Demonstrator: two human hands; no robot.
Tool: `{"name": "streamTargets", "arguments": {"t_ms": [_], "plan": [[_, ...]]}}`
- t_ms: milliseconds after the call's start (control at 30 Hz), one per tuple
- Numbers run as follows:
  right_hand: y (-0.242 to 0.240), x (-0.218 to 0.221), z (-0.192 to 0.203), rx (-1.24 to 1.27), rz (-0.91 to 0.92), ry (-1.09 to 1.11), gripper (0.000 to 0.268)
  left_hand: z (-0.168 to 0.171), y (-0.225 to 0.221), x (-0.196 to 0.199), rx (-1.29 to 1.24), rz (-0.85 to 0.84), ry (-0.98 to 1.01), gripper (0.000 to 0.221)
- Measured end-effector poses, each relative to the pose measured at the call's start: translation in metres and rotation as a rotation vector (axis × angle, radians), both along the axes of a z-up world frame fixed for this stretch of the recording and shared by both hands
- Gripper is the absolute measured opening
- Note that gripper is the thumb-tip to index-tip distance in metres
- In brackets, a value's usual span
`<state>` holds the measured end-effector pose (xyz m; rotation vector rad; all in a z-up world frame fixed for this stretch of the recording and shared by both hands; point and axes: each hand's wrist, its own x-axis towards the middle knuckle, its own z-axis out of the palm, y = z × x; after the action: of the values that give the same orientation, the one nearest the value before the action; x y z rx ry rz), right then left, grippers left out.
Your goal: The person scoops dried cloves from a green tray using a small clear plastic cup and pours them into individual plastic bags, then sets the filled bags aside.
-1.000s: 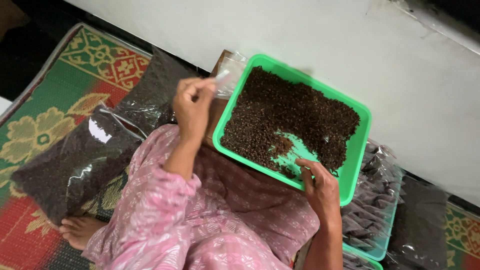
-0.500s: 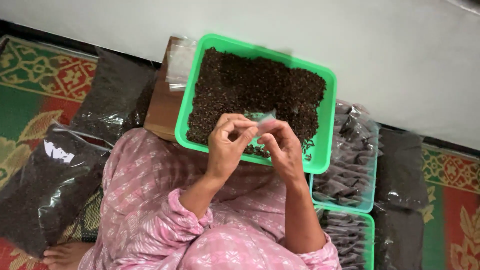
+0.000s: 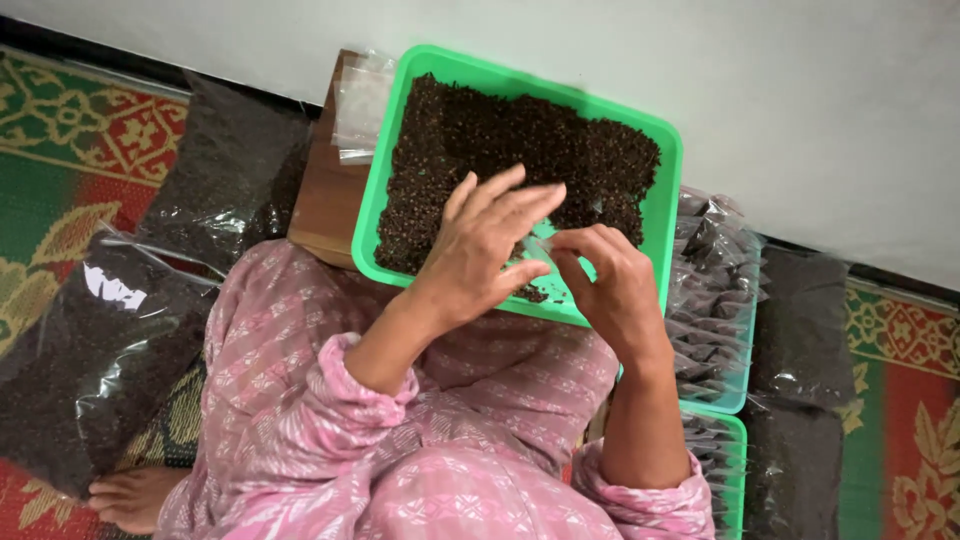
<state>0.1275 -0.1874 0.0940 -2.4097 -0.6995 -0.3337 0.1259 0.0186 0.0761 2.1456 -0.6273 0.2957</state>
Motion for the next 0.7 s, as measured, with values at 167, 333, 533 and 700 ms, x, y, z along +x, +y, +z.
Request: {"name": "streamTargets", "arguments": {"t_ms": [167, 333, 533, 700], "plan": [[0.013, -0.010, 0.024, 0.030, 0.007, 0.011, 0.013, -0.026, -0.005, 0.008, 0.039, 0.024, 0.115, 0.028], [0.004, -0.010, 0.014, 0.242, -0.001, 0.037, 0.017, -0.043, -0.004, 0.005, -0.043, 0.141, 0.163, 0.015], [-0.003, -0.014, 0.004, 0.330, -0.059, 0.080, 0.015, -0.048, -0.003, 0.008, -0.201, 0.160, 0.122, 0.029], [0.002, -0.020, 0.008, 0.345, -0.017, 0.070, 0.023, -0.045, -0.001, 0.007, -0.245, 0.157, 0.131, 0.037]]}}
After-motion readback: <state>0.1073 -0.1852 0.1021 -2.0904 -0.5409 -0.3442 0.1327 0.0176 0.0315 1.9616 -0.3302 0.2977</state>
